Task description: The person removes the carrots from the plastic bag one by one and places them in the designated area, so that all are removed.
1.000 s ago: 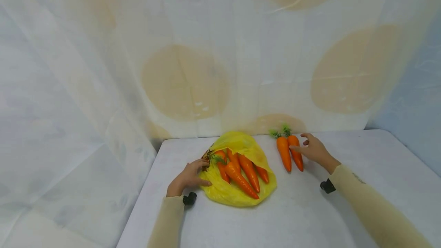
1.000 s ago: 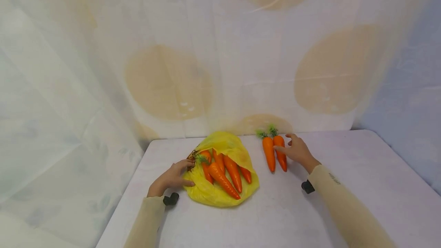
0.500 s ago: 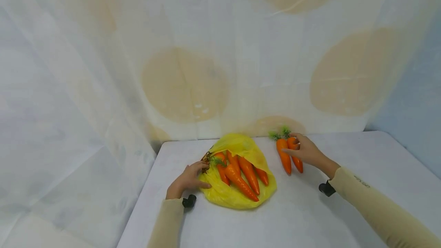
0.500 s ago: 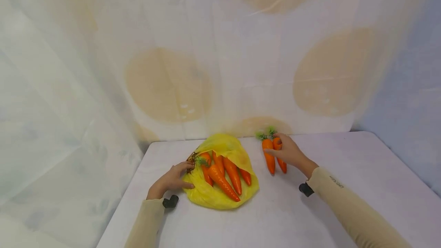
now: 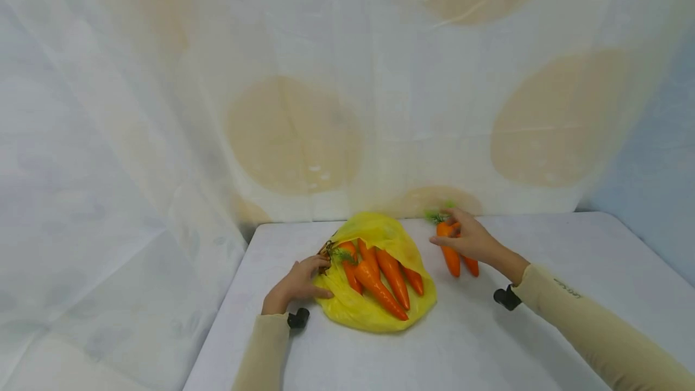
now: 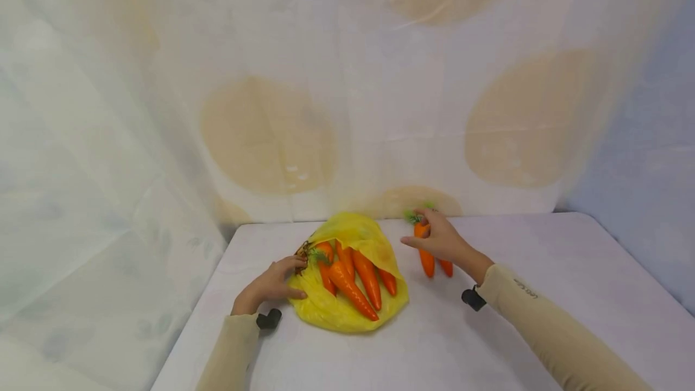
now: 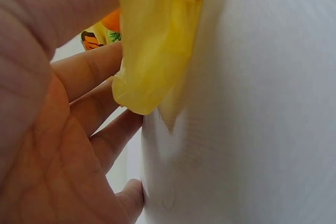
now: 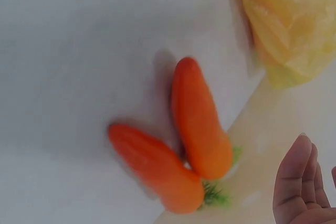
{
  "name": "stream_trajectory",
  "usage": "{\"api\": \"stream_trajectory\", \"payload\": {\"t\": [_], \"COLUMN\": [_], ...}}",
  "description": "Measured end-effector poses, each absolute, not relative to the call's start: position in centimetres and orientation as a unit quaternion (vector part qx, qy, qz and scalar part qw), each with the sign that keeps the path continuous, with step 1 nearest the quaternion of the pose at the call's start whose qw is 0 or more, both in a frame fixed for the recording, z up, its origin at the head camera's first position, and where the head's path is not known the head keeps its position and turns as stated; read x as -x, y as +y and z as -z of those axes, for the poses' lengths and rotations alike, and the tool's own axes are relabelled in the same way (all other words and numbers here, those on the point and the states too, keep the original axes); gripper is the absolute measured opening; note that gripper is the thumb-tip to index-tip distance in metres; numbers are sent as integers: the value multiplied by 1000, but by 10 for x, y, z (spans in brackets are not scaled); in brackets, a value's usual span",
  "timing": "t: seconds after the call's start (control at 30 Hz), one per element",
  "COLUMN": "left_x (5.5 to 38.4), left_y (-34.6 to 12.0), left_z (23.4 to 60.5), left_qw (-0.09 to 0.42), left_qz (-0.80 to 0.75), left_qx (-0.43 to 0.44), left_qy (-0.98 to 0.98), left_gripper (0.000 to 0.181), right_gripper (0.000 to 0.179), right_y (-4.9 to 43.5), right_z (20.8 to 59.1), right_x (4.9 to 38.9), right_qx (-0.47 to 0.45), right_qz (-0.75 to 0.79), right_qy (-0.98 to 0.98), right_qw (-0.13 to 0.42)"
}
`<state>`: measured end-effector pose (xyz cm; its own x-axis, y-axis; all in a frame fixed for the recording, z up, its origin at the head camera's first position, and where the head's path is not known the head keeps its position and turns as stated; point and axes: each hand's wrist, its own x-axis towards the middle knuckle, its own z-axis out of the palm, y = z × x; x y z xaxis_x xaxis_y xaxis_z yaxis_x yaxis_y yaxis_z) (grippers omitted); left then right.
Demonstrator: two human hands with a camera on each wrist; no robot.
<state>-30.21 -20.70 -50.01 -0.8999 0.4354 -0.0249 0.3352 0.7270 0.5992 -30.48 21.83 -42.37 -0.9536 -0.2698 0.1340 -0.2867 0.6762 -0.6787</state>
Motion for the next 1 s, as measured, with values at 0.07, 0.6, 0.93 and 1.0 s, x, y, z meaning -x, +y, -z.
{"api": "stream_trajectory", "payload": {"t": [0.07,0.6,0.93,1.0], "left_x": [303,303,301,301], "left_y": [-207,-205,-205,-205], "left_z": [499,499,498,498], "left_qw": [82,76,79,80], "left_qz": [-305,-289,-293,-291], "left_qx": [-205,-215,-209,-207], "left_qy": [926,930,930,931], "left_gripper": [72,71,72,72], "right_gripper": [83,75,75,76], "right_y": [213,183,168,166], "right_z": [422,422,429,428], "right_x": [303,288,281,280], "right_qx": [-161,-203,-212,-211], "right_qz": [-377,-401,-391,-391], "right_qy": [-912,-893,-895,-895], "right_qw": [6,-18,-26,-30]}}
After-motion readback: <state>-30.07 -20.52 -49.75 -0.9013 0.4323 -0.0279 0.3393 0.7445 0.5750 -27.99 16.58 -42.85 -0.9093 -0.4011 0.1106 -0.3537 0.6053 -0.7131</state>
